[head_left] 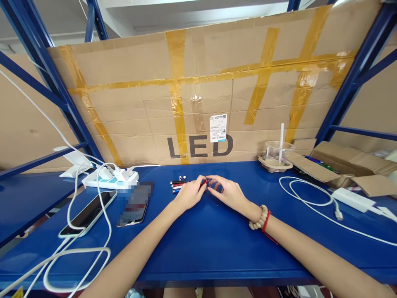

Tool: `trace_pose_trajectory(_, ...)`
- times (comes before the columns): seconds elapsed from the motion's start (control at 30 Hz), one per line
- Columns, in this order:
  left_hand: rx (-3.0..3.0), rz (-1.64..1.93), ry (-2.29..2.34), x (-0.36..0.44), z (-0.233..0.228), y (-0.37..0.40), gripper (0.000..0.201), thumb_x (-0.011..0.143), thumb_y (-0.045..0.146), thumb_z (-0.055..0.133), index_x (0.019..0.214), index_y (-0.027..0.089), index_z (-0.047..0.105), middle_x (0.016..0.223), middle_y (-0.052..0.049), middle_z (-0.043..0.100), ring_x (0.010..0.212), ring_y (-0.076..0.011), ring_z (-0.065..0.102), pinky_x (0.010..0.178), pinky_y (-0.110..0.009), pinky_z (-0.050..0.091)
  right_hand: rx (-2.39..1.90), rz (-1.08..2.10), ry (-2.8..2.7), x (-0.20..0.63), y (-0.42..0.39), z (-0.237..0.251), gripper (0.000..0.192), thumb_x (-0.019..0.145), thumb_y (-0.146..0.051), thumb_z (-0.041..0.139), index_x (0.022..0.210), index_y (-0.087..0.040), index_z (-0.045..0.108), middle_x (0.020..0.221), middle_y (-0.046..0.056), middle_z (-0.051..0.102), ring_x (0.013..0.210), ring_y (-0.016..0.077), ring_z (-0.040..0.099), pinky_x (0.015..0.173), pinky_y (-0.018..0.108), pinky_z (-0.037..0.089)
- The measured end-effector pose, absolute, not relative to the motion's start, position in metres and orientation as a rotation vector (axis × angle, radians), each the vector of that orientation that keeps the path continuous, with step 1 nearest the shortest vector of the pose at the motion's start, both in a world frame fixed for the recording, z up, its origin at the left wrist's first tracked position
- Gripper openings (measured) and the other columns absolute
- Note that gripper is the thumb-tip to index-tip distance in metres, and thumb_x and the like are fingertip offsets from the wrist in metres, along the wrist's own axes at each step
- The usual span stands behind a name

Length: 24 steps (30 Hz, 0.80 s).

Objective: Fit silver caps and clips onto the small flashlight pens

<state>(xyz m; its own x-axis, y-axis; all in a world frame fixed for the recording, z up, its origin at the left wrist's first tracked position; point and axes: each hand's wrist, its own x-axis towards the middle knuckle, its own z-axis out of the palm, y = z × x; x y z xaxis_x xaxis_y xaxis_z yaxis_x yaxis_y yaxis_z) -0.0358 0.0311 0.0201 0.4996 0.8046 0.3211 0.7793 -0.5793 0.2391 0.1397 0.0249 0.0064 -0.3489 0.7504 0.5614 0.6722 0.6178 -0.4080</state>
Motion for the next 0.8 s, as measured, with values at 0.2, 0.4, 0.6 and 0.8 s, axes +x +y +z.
trace_pose_trajectory(0.2, 2.510, 0.684, 1.428, -0.023, 0.015, 0.020, 0.018, 0.091, 0.027, 0.028, 0.102, 0.022, 0.040, 0.088, -0.002, 0.063, 0.077, -0.0174, 0.063, 0.059, -0.024, 0.043, -1.130, 0.098, -2.129, 0.140, 0.027, 0.006, 0.034, 0.080, -0.031, 0.051, 0.113, -0.025, 0.055, 0.103, 0.002, 0.065, 0.083, 0.0162, 0.063, 0.069, 0.027, 0.050)
trace_pose_trajectory(0.4, 2.597, 0.567, 1.594, -0.023, 0.012, 0.027, 0.018, 0.090, 0.030, 0.032, 0.100, 0.021, 0.042, 0.080, -0.003, 0.064, 0.076, -0.0194, 0.063, 0.058, -0.024, 0.042, -1.099, 0.148, -2.124, 0.143, 0.033, 0.004, 0.030, 0.088, -0.026, 0.039, 0.112, -0.024, 0.057, 0.097, 0.002, 0.066, 0.084, 0.0154, 0.062, 0.072, 0.027, 0.048)
trace_pose_trajectory(0.6, 2.731, 0.426, 1.638, -0.026, 0.009, 0.035, 0.027, 0.093, 0.033, 0.025, 0.103, 0.020, 0.047, 0.085, -0.006, 0.063, 0.082, -0.0202, 0.061, 0.062, -0.025, 0.042, -1.105, 0.299, -2.046, 0.145, 0.039, 0.000, 0.029, 0.090, -0.025, 0.036, 0.111, -0.023, 0.056, 0.105, 0.002, 0.064, 0.091, 0.0152, 0.061, 0.080, 0.029, 0.046)
trace_pose_trajectory(0.8, 2.813, 0.383, 1.626, -0.026, 0.004, 0.038, 0.030, 0.094, 0.028, 0.023, 0.108, 0.020, 0.048, 0.100, -0.007, 0.057, 0.090, -0.0198, 0.057, 0.066, -0.025, 0.043, -1.076, 0.425, -2.041, 0.147, 0.042, -0.005, 0.030, 0.090, -0.030, 0.035, 0.105, -0.020, 0.059, 0.086, 0.003, 0.067, 0.069, 0.0134, 0.061, 0.067, 0.026, 0.046)
